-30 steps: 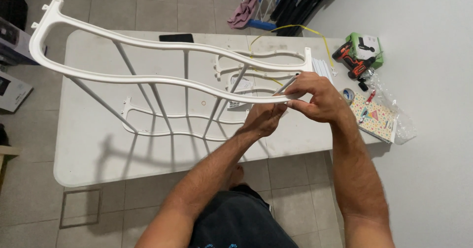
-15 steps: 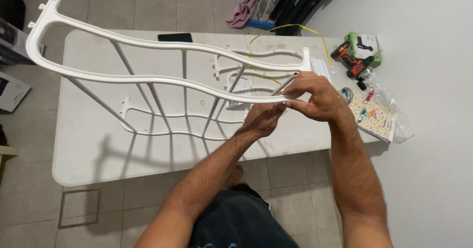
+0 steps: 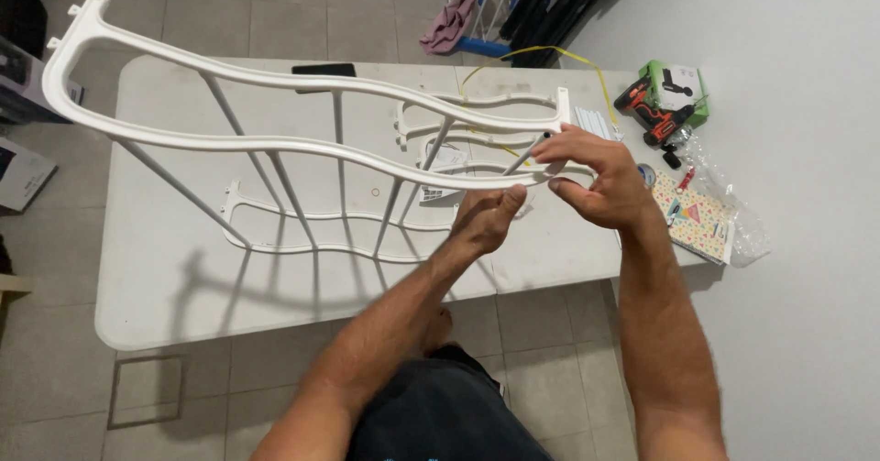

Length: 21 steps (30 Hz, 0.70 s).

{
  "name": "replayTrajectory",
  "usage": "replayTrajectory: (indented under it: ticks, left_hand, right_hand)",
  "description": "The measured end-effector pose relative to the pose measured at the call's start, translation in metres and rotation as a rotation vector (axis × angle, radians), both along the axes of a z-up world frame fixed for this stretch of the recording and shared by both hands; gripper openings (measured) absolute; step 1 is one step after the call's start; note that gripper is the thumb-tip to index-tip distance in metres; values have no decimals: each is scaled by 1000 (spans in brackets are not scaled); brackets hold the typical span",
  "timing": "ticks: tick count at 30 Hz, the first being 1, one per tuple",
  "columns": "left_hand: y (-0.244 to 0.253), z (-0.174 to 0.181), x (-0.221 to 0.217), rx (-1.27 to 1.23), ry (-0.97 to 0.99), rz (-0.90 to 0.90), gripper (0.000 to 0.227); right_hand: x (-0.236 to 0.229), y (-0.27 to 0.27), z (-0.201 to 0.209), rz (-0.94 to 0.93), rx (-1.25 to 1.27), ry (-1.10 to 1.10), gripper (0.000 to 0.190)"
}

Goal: Assembling a white shoe rack by inserting metal rods into plastic side frames.

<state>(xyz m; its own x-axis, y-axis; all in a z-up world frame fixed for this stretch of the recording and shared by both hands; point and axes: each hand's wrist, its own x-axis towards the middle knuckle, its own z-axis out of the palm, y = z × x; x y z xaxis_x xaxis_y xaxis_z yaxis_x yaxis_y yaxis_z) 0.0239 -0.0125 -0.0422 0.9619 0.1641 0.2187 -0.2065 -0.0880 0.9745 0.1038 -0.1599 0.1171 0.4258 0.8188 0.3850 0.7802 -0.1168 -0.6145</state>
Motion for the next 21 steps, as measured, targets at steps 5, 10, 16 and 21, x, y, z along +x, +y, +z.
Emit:
replayTrajectory:
  ticks: [5, 10, 16, 21]
  left_hand:
    - [-6, 32, -22, -93, 158, 153, 63]
    - [7, 63, -32, -126, 57, 186, 47]
    - [17, 33, -28, -224, -84, 94, 42]
    - [45, -15, 11, -529, -147, -156, 65]
  right_hand:
    - [14, -19, -28, -198, 247, 29, 32]
    - [11, -7, -85, -457, 439, 228, 38]
    - [13, 4, -112, -327, 470, 445, 54]
    - [33, -6, -70, -396, 329, 519, 50]
